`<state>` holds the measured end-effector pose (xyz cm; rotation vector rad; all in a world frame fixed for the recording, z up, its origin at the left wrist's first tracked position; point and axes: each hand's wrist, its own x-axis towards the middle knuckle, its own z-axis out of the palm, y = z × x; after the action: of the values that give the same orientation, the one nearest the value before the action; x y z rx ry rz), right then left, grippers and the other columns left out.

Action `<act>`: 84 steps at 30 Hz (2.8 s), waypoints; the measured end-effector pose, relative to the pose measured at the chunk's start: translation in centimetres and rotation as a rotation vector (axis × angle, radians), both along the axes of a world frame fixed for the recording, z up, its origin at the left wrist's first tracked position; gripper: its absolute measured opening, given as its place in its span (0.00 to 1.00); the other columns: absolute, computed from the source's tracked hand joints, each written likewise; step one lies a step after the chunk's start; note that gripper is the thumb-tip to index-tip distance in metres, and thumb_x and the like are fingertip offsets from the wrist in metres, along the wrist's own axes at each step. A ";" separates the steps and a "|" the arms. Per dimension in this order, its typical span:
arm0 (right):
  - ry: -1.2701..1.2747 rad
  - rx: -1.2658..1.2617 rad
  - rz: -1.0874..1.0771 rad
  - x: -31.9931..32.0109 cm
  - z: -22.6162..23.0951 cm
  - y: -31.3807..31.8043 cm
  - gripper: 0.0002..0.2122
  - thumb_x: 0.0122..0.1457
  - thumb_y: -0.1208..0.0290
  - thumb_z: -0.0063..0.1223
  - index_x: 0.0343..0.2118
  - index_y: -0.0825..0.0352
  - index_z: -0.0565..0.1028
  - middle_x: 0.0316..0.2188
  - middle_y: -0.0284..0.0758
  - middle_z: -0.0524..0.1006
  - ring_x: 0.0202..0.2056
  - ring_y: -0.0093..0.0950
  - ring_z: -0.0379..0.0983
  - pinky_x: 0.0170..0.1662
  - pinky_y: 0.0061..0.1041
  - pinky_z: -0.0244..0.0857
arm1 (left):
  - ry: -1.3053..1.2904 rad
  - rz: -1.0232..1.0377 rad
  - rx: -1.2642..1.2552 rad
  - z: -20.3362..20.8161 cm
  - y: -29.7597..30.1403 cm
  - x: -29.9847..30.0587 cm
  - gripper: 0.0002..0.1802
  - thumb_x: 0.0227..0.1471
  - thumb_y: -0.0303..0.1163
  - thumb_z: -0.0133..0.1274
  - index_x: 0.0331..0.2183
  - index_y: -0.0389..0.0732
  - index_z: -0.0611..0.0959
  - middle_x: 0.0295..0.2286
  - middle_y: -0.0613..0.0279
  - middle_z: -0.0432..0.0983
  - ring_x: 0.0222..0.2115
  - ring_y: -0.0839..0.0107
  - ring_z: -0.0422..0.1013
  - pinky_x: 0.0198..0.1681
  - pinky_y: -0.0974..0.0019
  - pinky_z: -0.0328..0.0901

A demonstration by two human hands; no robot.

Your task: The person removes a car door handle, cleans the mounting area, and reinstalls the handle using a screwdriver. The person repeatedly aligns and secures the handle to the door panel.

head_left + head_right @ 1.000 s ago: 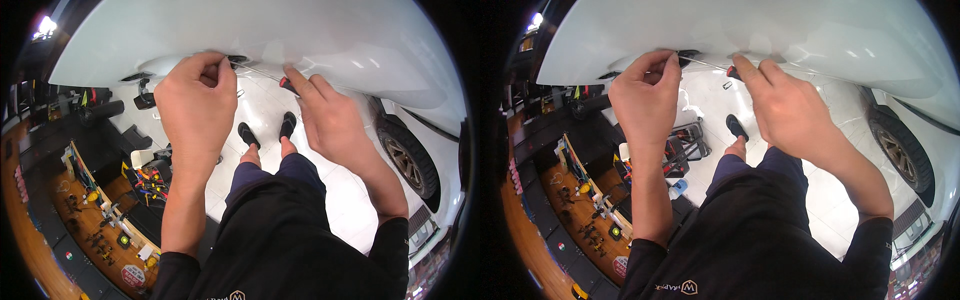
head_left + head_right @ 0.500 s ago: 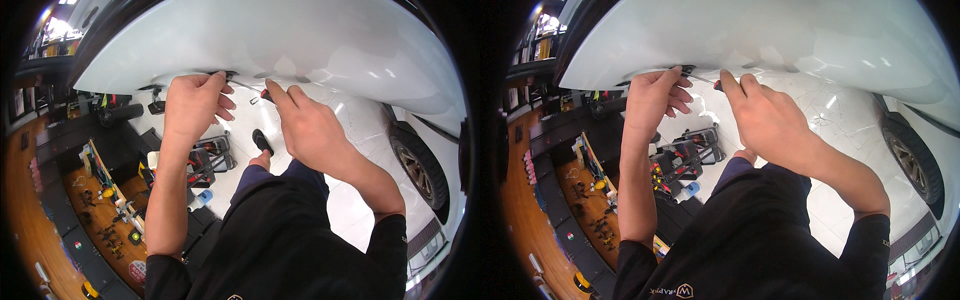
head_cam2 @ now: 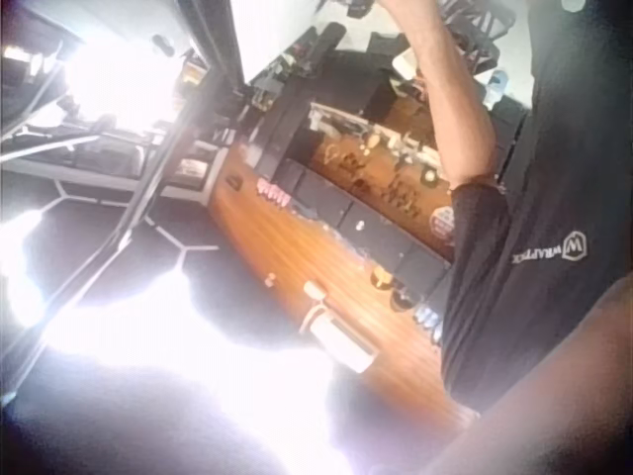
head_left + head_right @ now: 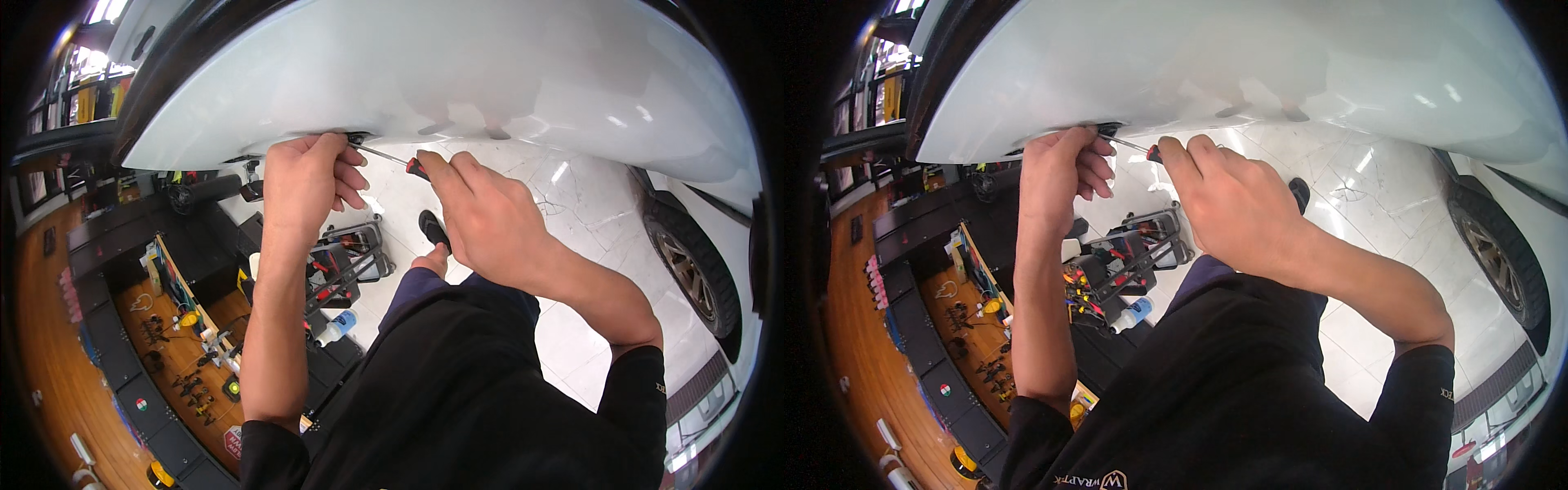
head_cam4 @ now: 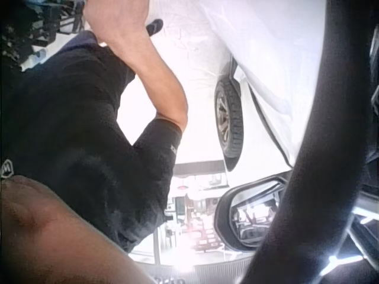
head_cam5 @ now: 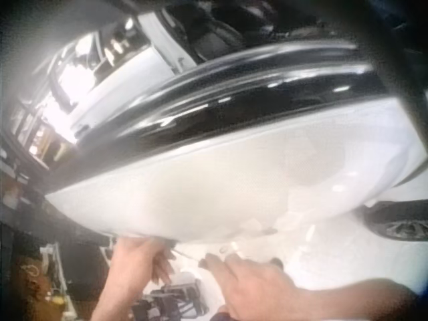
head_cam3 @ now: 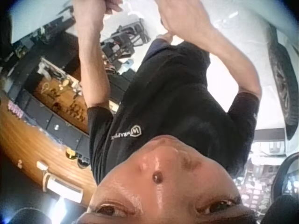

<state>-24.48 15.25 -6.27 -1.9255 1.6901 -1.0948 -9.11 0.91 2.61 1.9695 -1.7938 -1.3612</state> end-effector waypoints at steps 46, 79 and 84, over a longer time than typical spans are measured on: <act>-0.007 -0.171 0.021 -0.2 -1.7 0.7 0.22 0.47 0.72 0.65 0.42 0.83 0.76 0.44 0.45 0.78 0.30 0.30 0.71 0.26 0.26 0.70 | 0.075 0.058 0.031 -0.3 1.2 -0.4 0.19 0.61 0.35 0.49 0.30 0.28 0.84 0.21 0.50 0.81 0.18 0.65 0.78 0.21 0.71 0.69; -0.105 -0.192 -0.014 -0.5 -1.1 1.3 0.23 0.50 0.84 0.54 0.52 0.78 0.75 0.29 0.39 0.71 0.25 0.30 0.74 0.28 0.27 0.69 | 0.110 0.076 0.054 -0.6 1.8 -0.6 0.19 0.62 0.35 0.49 0.29 0.27 0.84 0.19 0.51 0.80 0.16 0.67 0.77 0.20 0.71 0.69; -0.102 -0.193 -0.013 -0.6 -1.0 1.5 0.24 0.49 0.84 0.55 0.53 0.79 0.75 0.29 0.39 0.71 0.26 0.31 0.74 0.29 0.27 0.70 | 0.094 0.065 0.051 -0.6 1.9 -0.7 0.19 0.62 0.34 0.48 0.29 0.28 0.83 0.19 0.51 0.80 0.16 0.66 0.77 0.20 0.71 0.69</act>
<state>-25.10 16.71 -7.28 -1.9372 1.5953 -1.3818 -9.78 2.80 1.99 1.9363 -1.6552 -1.4672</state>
